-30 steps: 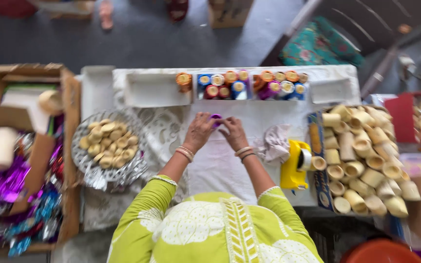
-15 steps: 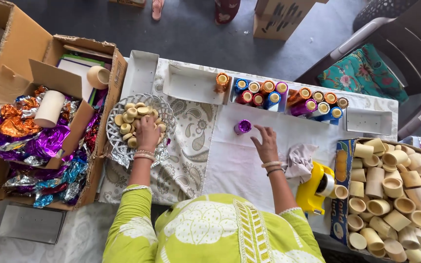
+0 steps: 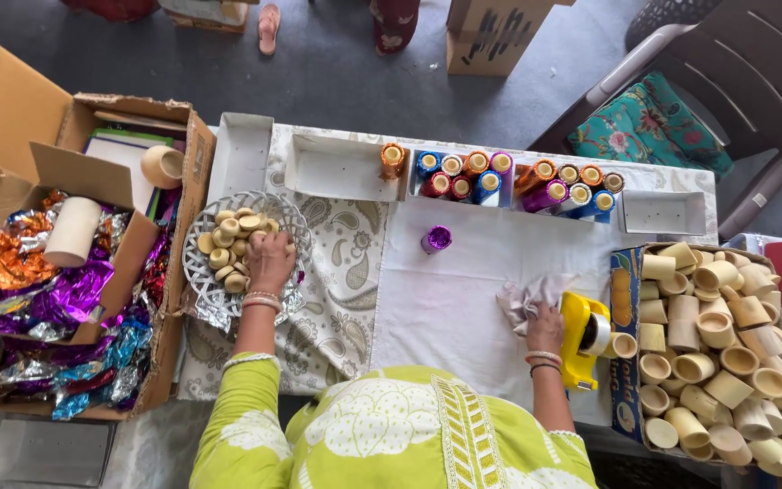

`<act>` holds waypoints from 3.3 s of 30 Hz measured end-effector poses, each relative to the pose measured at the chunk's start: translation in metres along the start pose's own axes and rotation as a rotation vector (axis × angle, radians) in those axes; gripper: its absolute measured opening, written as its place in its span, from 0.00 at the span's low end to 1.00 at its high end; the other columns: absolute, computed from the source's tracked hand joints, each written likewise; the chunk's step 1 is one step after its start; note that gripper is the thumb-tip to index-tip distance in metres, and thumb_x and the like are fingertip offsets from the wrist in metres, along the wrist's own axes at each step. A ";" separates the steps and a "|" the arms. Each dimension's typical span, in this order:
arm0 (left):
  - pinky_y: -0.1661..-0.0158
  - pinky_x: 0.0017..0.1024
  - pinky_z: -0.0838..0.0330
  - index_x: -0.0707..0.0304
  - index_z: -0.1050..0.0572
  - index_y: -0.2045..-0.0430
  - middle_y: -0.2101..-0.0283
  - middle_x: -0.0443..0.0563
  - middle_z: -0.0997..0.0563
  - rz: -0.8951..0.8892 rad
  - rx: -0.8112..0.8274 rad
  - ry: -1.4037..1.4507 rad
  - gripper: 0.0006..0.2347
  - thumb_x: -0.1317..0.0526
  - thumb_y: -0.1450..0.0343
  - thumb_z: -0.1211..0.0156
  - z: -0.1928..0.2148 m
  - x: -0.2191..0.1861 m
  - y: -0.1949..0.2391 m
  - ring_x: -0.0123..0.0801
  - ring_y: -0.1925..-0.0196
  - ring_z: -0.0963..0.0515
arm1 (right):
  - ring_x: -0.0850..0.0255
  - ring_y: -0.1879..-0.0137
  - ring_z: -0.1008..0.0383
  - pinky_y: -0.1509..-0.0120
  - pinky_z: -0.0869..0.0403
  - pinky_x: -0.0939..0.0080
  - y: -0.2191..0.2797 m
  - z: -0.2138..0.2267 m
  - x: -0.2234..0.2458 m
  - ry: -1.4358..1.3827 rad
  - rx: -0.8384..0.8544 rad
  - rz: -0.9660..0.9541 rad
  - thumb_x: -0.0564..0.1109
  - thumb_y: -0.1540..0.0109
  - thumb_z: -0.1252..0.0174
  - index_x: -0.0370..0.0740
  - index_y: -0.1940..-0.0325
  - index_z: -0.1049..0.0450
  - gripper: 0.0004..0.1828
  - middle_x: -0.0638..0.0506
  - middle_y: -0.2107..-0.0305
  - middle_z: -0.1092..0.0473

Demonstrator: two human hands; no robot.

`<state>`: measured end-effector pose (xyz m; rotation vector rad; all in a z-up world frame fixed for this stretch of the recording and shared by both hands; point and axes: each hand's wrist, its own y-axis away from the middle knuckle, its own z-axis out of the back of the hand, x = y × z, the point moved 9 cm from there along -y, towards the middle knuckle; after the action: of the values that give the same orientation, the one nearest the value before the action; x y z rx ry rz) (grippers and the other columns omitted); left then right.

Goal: The person wraps small beige cups in shiny purple foil, folds the ends, and secures them with tape. They place the finished wrapped cups into a white tray and continue the process with additional cups and foil.

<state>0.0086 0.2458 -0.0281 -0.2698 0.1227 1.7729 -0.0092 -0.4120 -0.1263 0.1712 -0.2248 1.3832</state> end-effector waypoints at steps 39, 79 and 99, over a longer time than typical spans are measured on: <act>0.64 0.24 0.24 0.64 0.20 0.55 0.60 0.46 0.21 -0.223 0.274 1.041 0.18 0.70 0.39 0.27 0.049 -0.154 0.028 0.28 0.64 0.21 | 0.65 0.55 0.22 0.51 0.23 0.65 0.042 0.100 0.295 -1.103 0.227 0.265 0.38 0.34 0.41 0.37 0.47 0.23 0.11 0.50 0.56 0.23; 0.44 0.38 0.31 0.59 0.23 0.53 0.52 0.50 0.18 -0.461 0.143 0.743 0.23 0.67 0.43 0.24 -0.038 -0.286 -0.034 0.48 0.45 0.27 | 0.54 0.53 0.27 0.47 0.24 0.55 -0.009 0.104 0.176 -0.569 0.030 0.160 0.40 0.40 0.34 0.43 0.49 0.23 0.15 0.47 0.58 0.30; 0.46 0.37 0.28 0.55 0.16 0.63 0.55 0.49 0.20 -0.271 0.198 0.696 0.16 0.70 0.43 0.26 -0.067 -0.277 -0.044 0.45 0.50 0.25 | 0.68 0.68 0.22 0.66 0.22 0.68 -0.076 0.016 0.266 -1.005 0.241 0.050 0.36 0.38 0.37 0.36 0.57 0.26 0.07 0.51 0.70 0.23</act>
<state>0.1134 -0.0222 -0.0214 -0.7155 0.7199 1.3238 0.1099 -0.1771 -0.0412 1.0694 -0.8945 1.2696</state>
